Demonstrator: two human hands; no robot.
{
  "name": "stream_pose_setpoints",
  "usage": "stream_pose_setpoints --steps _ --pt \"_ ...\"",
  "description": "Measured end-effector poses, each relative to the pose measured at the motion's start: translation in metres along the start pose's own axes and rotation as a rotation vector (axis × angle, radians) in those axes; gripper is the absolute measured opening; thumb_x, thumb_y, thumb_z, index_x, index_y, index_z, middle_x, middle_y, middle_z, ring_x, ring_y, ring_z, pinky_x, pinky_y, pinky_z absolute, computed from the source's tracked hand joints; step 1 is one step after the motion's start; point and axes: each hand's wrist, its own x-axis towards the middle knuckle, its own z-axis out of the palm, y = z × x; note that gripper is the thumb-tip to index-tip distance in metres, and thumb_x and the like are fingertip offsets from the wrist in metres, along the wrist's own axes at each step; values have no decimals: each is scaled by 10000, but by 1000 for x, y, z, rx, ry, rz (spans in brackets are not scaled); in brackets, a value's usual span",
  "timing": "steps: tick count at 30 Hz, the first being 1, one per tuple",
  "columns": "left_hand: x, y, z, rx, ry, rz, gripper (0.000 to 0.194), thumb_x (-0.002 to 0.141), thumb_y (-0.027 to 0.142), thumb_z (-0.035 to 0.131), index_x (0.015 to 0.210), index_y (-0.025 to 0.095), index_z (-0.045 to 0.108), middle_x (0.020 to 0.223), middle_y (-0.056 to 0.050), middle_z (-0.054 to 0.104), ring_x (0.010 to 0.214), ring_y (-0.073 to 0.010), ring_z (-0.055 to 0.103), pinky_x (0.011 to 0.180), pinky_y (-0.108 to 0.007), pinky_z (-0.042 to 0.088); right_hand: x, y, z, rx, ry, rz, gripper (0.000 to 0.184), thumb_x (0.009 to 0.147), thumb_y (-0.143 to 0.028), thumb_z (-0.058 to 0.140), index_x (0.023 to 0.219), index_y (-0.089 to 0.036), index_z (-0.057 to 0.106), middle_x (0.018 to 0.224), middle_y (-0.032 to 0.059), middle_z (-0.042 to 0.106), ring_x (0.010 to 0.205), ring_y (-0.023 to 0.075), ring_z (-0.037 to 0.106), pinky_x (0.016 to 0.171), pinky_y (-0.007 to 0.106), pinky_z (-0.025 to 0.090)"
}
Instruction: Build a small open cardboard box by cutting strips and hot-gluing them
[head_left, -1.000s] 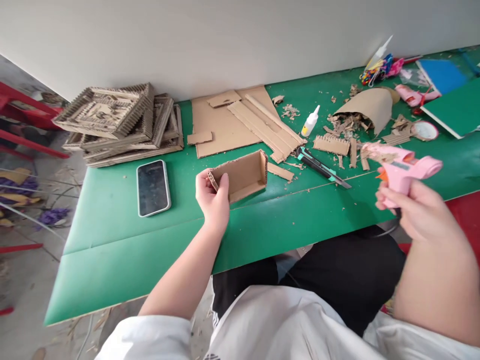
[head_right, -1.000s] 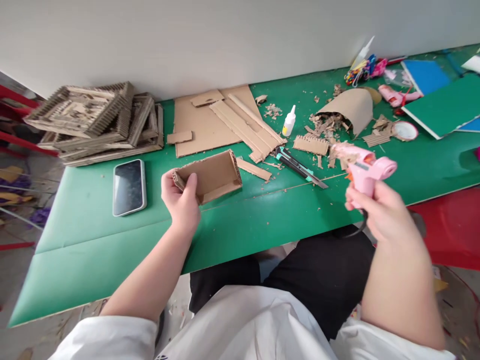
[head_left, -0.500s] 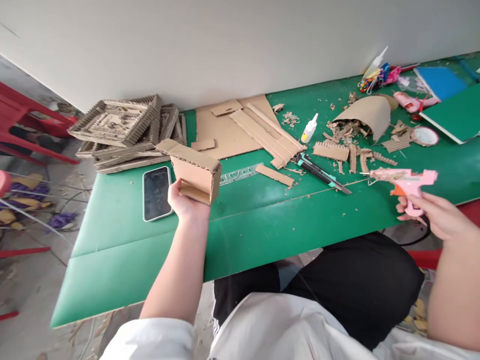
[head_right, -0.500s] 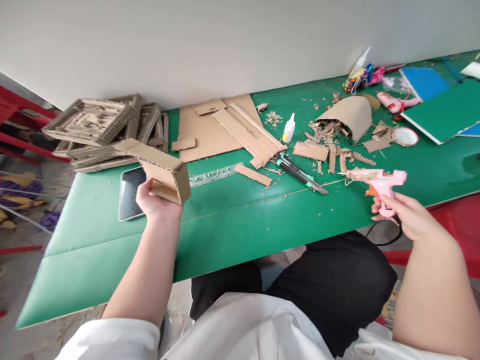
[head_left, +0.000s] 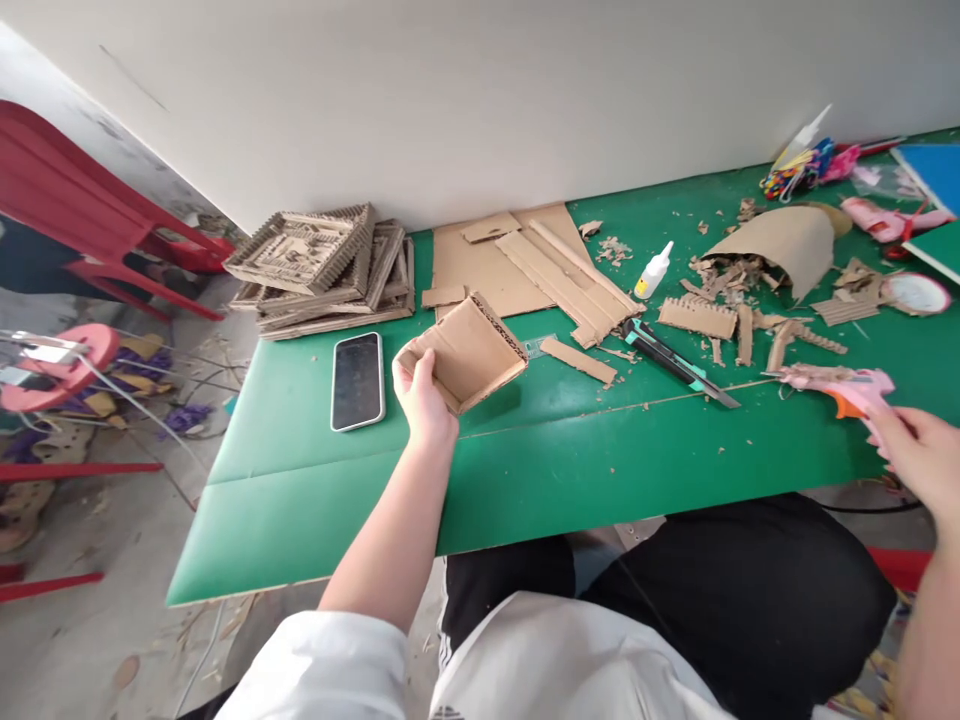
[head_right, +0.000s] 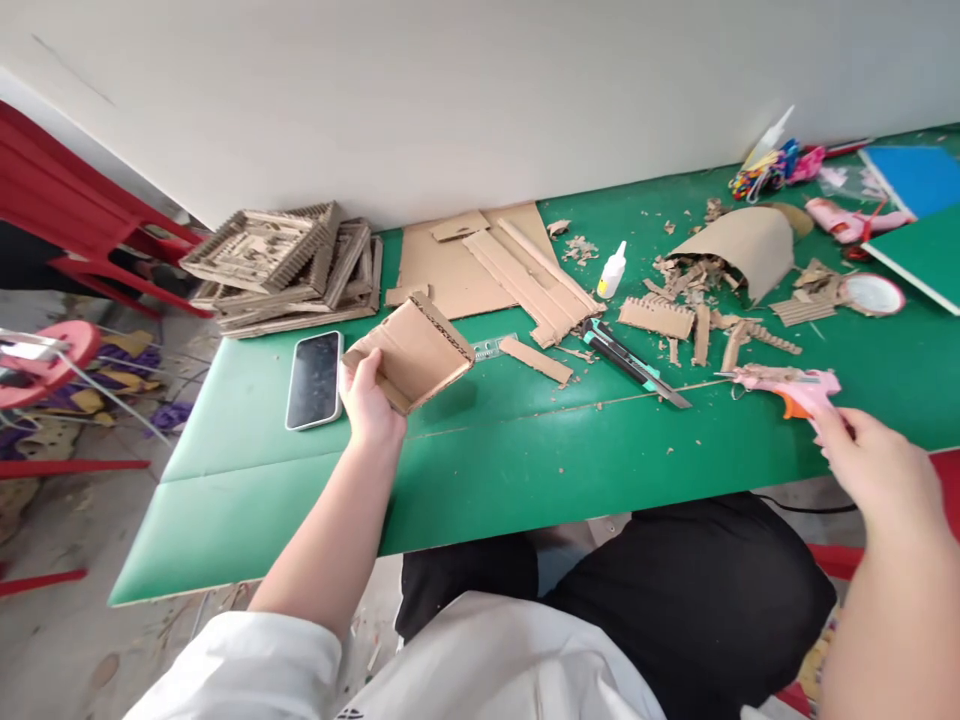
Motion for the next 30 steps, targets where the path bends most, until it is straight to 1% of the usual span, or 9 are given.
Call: stream_pose_setpoints --steps 2,5,9,10,14,17,20,25,30 --pt "-1 3 0 -2 5 69 331 655 268 674 959 204 559 975 -6 637 937 -134 610 863 -240 466 -6 -3 3 -259 44 21 339 765 -415 625 473 -285 514 498 25 429 397 105 221 481 356 215" --pt "-3 5 -1 28 2 159 333 685 257 673 996 197 571 988 -14 631 910 -120 605 862 -233 458 -21 -13 6 -372 195 -138 259 777 -401 592 546 -291 552 591 48 439 458 130 203 495 355 193" --pt "-9 5 1 87 -45 170 318 716 277 665 1010 198 572 997 -16 619 900 -113 598 853 -224 454 -48 -57 24 -379 578 -352 123 762 -277 604 777 -215 709 670 174 597 617 261 480 555 407 279" --pt "-11 5 1 91 -68 162 318 720 285 666 1011 197 572 991 -17 617 900 -115 597 851 -224 454 -55 -76 34 -320 538 -455 158 793 -275 580 835 -204 715 715 177 634 688 277 535 594 412 337" --pt "-18 3 2 154 -146 156 307 739 305 665 1017 201 585 982 -20 613 904 -122 589 842 -220 450 -81 -158 96 -139 20 -946 245 886 -365 521 949 -208 698 905 104 692 873 252 607 752 373 468" --pt "-20 4 0 224 -170 193 306 757 306 661 1037 205 594 995 -21 608 895 -119 580 826 -212 444 -88 -201 141 -249 -225 -1018 251 883 -338 543 993 -162 685 936 144 668 928 282 588 789 403 474" --pt "-21 5 0 246 -168 216 293 769 300 657 1041 206 599 1007 -20 605 893 -115 573 818 -205 437 -86 -219 164 -272 -288 -1018 200 820 -314 643 934 -156 687 852 133 651 889 289 590 762 400 476" --pt "-20 9 0 231 -161 231 271 778 291 656 1033 209 611 974 -11 596 866 -105 564 796 -194 432 -74 -233 159 -199 -320 -1001 132 847 -252 604 922 -178 684 850 73 641 815 205 613 737 338 485" --pt "-27 20 1 315 -174 244 291 778 301 653 1054 213 619 939 -17 600 786 -113 552 701 -203 437 -60 -273 121 39 -279 -1070 109 849 -244 597 893 -213 692 881 29 672 807 163 637 738 307 504"
